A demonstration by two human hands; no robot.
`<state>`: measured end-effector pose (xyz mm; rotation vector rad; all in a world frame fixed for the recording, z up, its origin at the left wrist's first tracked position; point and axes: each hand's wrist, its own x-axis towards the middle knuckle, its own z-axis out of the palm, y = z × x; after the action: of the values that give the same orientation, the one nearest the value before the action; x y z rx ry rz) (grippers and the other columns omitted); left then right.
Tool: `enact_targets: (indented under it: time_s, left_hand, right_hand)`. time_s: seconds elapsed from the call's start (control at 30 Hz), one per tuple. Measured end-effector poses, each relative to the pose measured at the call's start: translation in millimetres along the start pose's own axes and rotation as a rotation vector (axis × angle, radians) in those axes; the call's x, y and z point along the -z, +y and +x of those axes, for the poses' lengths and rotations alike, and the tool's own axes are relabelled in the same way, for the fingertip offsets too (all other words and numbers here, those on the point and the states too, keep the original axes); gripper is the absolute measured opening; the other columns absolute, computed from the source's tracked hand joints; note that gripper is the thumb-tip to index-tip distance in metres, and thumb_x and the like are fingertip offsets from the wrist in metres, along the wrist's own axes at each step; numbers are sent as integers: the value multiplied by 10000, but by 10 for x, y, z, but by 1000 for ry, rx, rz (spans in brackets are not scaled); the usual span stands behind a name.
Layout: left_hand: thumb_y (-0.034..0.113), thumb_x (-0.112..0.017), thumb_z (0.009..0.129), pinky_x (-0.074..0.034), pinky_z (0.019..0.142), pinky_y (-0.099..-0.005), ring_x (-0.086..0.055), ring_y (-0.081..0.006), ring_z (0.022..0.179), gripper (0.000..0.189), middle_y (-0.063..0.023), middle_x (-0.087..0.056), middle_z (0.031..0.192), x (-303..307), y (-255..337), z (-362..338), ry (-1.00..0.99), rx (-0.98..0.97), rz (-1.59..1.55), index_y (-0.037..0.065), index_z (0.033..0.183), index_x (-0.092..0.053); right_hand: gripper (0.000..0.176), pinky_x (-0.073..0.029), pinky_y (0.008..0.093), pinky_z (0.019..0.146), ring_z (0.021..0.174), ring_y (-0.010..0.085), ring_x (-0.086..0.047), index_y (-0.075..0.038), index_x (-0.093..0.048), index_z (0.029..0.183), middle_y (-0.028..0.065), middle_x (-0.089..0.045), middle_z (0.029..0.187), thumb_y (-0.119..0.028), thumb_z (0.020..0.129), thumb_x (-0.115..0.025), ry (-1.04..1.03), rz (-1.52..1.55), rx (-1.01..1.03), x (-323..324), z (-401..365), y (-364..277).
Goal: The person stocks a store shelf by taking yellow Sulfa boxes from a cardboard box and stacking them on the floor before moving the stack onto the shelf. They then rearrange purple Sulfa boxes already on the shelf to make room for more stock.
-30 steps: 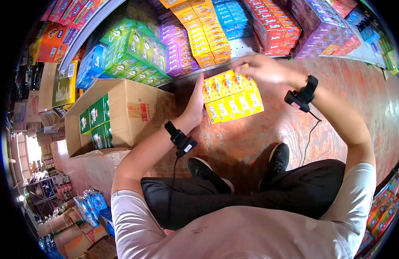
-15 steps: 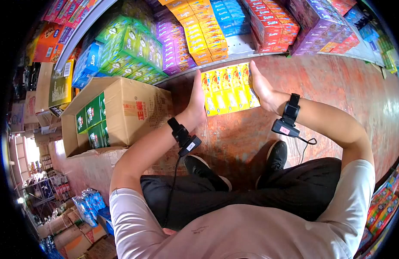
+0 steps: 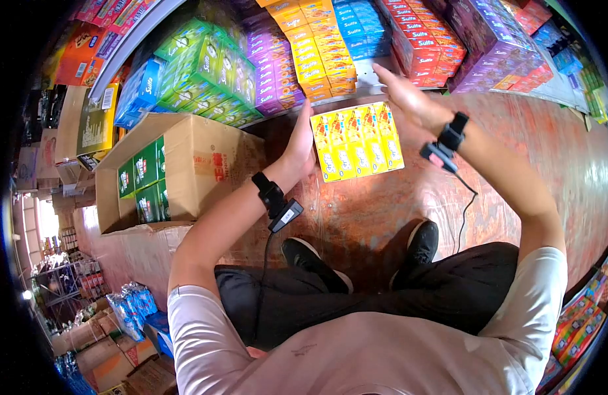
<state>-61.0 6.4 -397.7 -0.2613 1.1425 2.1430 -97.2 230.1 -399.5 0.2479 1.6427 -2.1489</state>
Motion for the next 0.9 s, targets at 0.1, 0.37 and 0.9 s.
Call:
enact_targets:
  time_s: [0.1,0.37,0.9]
  left_hand:
    - [503,-283,1028,-421,1051,-384,-546,-227,1214,599,-115,-548,1341,-45,167,50,-23,-115,27,31,1370,-423]
    - [441,-420,992,-204,1099,-318,-253,-166,1398,544,-1,-369,1481,156,297,331,178,-222,247,98,1414,-382]
    - [395,-587,917,-310,1044,-360,-431,-240,1244,542,-79,-467,1253,316,328,281,415,-265,266,97,1346,-439]
  right_hand:
    - [707,-377,416,1037,1246,262,-441,-43,-438,1399,154,-452,1383,-549,917,-547,25,-185,-126,303,605,-3]
    - [365,-435,252,711,793,101,-537,-102,-676,1003,-4,-642,922,-450,894,-667,44,-135,-173,34,1174,75]
    - [229,-315,185,475,507,31,-396,-158,-624,909,-89,-530,668,-381,897,-673,-194,-191,-356,1,901,-148]
